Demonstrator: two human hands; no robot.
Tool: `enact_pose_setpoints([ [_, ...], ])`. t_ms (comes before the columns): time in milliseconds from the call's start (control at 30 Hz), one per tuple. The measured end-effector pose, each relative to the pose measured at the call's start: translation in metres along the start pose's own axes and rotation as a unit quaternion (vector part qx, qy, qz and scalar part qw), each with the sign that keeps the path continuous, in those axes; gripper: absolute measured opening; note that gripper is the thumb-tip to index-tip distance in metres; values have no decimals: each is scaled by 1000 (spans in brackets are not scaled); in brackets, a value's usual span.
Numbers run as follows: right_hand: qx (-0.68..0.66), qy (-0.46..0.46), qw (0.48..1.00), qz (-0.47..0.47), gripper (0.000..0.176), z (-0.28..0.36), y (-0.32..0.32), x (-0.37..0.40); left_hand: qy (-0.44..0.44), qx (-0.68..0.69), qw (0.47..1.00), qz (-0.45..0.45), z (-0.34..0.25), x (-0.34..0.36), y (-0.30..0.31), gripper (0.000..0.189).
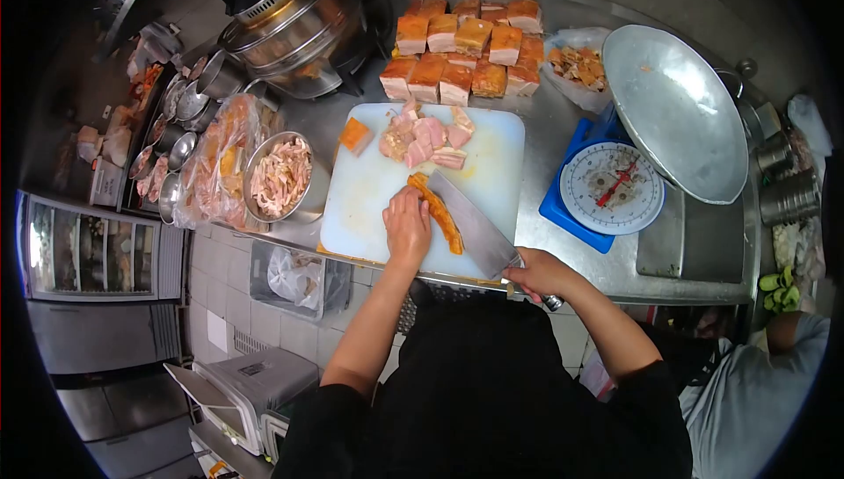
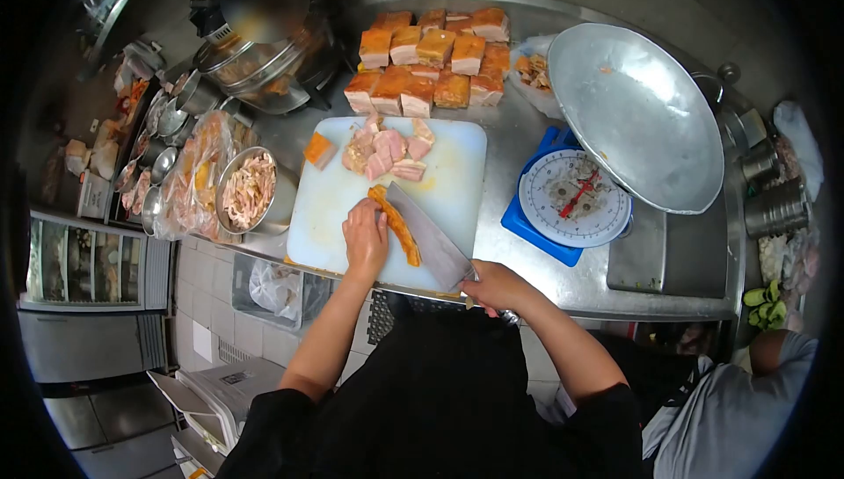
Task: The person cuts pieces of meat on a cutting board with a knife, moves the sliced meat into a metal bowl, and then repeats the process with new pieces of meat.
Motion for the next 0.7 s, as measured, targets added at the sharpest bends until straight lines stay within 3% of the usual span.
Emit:
enact_pose_setpoints([
  [300, 31, 7, 1000, 3, 42, 32, 5, -17, -28, 7, 999, 30, 1, 1, -3, 26],
  [467, 58, 25, 997, -48, 40, 54, 1, -46, -29, 37, 998, 38, 1, 1, 2, 30],
  [633, 68, 8, 995, -72, 37, 56, 2, -53, 21, 62, 997, 40, -22, 2, 12, 61],
  [700, 76, 19, 994, -78, 37, 52, 4, -44, -22, 74, 997, 27, -48, 15, 19, 62],
])
Point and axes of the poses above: each hand's wrist, its own x-axis away from the middle knuckle, its own y-axis out of the back of the hand, z = x × y, the point moved 6 cm from there along -x, towards the middle knuckle, and after that the axes turned 6 degrees about -y, right-handed, at the moved point
